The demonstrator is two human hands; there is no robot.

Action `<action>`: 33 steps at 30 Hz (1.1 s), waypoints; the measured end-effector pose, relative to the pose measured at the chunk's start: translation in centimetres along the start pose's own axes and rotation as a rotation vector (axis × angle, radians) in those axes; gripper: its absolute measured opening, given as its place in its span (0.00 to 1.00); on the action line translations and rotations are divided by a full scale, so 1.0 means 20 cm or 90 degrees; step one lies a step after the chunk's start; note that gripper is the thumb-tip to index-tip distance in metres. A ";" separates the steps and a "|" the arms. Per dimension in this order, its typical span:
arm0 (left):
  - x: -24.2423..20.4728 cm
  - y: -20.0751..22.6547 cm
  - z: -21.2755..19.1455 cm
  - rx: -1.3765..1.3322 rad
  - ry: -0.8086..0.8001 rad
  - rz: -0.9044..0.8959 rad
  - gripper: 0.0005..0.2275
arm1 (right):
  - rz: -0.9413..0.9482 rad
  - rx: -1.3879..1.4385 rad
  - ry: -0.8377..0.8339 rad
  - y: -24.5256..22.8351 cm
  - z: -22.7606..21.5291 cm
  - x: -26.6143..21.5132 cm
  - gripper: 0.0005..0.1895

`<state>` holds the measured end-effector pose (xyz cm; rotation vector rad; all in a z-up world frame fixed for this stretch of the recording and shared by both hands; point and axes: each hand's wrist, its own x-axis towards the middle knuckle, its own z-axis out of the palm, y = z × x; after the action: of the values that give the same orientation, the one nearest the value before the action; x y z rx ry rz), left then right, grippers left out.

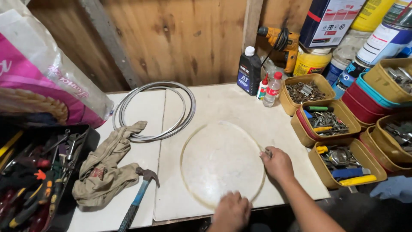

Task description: The person uses a hammer and a small tool to tap and shape a circular metal hoop on a workbench. They repeatedly adjust the hoop, tap it with the hammer, and wipe the surface with a cloth while working.

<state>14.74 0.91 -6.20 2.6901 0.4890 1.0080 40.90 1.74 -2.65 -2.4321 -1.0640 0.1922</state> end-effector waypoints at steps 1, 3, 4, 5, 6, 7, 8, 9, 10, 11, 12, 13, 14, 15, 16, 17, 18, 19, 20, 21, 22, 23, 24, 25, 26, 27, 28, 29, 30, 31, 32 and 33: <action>-0.06 0.05 0.04 -0.003 0.015 0.007 0.11 | -0.042 0.008 0.042 0.02 0.04 -0.02 0.16; -0.02 0.16 0.01 -0.038 -0.046 -0.071 0.12 | -0.047 0.006 0.045 0.01 0.11 -0.04 0.14; 0.00 0.21 0.00 -0.075 -0.106 -0.150 0.14 | -0.052 0.001 0.049 0.01 0.14 -0.04 0.13; 0.03 0.10 0.07 -0.072 -0.105 -0.152 0.14 | -0.055 0.002 0.048 -0.04 0.14 -0.04 0.13; 0.06 -0.01 0.13 -0.051 -0.128 -0.111 0.09 | -0.052 0.004 0.026 -0.08 0.15 -0.04 0.12; 0.08 -0.11 0.20 -0.032 -0.153 -0.072 0.06 | -0.050 0.003 0.003 -0.11 0.15 -0.05 0.10; 0.16 -0.20 0.12 -0.031 -0.152 -0.076 0.06 | -0.053 0.003 -0.001 -0.13 0.16 -0.05 0.10; 0.25 -0.30 0.04 0.037 -0.131 -0.082 0.14 | -0.083 0.021 0.001 -0.16 0.17 -0.04 0.11; 0.33 -0.41 -0.05 0.104 -0.109 -0.087 0.29 | -0.114 0.039 0.003 -0.19 0.18 -0.04 0.12; 0.42 -0.45 -0.14 0.109 -0.106 -0.087 0.29 | -0.119 0.042 0.005 -0.24 0.18 -0.03 0.12; 0.50 -0.49 -0.24 0.106 -0.191 -0.141 0.25 | -0.129 0.020 -0.032 -0.28 0.18 -0.03 0.13; 0.59 -0.54 -0.34 0.101 -0.277 -0.194 0.22 | -0.137 -0.002 -0.069 -0.33 0.17 -0.02 0.14; 0.63 -0.59 -0.34 0.105 -0.274 -0.193 0.22 | -0.140 0.000 -0.065 -0.36 0.17 -0.01 0.14; 0.65 -0.64 -0.33 0.141 -0.331 -0.200 0.22 | -0.150 -0.005 -0.077 -0.37 0.16 -0.01 0.13; 0.68 -0.69 -0.32 0.176 -0.389 -0.207 0.22 | -0.160 -0.009 -0.089 -0.39 0.15 -0.01 0.12; 0.66 -0.77 -0.23 0.175 -0.390 -0.207 0.22 | -0.159 -0.010 -0.090 -0.38 0.15 -0.01 0.12; 0.64 -0.85 -0.14 0.191 -0.382 -0.195 0.15 | -0.159 0.006 -0.090 -0.38 0.15 0.00 0.12; 0.62 -0.92 -0.04 0.205 -0.377 -0.180 0.11 | -0.153 0.023 -0.090 -0.36 0.15 0.00 0.12; 0.62 -0.97 0.00 0.202 -0.381 -0.178 0.11 | -0.148 0.022 -0.092 -0.35 0.15 0.00 0.12; 0.61 -1.01 0.05 0.203 -0.335 -0.176 0.08 | -0.155 0.023 -0.096 -0.34 0.14 -0.01 0.11; 0.60 -1.05 0.09 0.205 -0.290 -0.175 0.08 | -0.163 0.025 -0.099 -0.32 0.13 -0.03 0.10; 0.62 -1.02 0.04 0.200 -0.292 -0.175 0.08 | -0.159 0.022 -0.102 -0.31 0.12 -0.05 0.10; 0.64 -1.00 -0.01 0.148 -0.311 -0.196 0.09 | -0.161 0.023 -0.114 -0.30 0.10 -0.08 0.12; 0.67 -0.97 -0.06 0.097 -0.328 -0.216 0.11 | -0.163 0.024 -0.124 -0.30 0.09 -0.11 0.14; 0.65 -0.98 -0.05 0.092 -0.329 -0.216 0.11 | -0.160 0.021 -0.126 -0.27 0.11 -0.14 0.14; 0.64 -0.99 -0.04 0.020 -0.284 -0.276 0.10 | -0.138 0.007 -0.117 -0.25 0.12 -0.17 0.12; 0.62 -1.00 -0.03 -0.052 -0.238 -0.335 0.09 | -0.116 -0.007 -0.107 -0.23 0.14 -0.19 0.11; 0.63 -0.98 -0.06 -0.053 -0.239 -0.334 0.09 | -0.115 -0.008 -0.108 -0.24 0.15 -0.21 0.11; 0.64 -0.95 -0.10 -0.100 -0.217 -0.371 0.08 | -0.107 -0.016 -0.097 -0.25 0.16 -0.23 0.10; 0.64 -0.91 -0.13 -0.148 -0.197 -0.409 0.08 | -0.097 -0.024 -0.088 -0.25 0.16 -0.26 0.09; 0.64 -0.91 -0.13 -0.152 -0.200 -0.410 0.08 | -0.093 -0.026 -0.090 -0.23 0.17 -0.27 0.09; 0.65 -0.92 -0.14 -0.153 -0.210 -0.416 0.08 | -0.109 -0.030 -0.069 -0.22 0.19 -0.28 0.09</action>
<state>17.88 22.98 -2.34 2.1740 1.0061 0.4009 33.03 1.73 -4.17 -2.3797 -1.3325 0.2469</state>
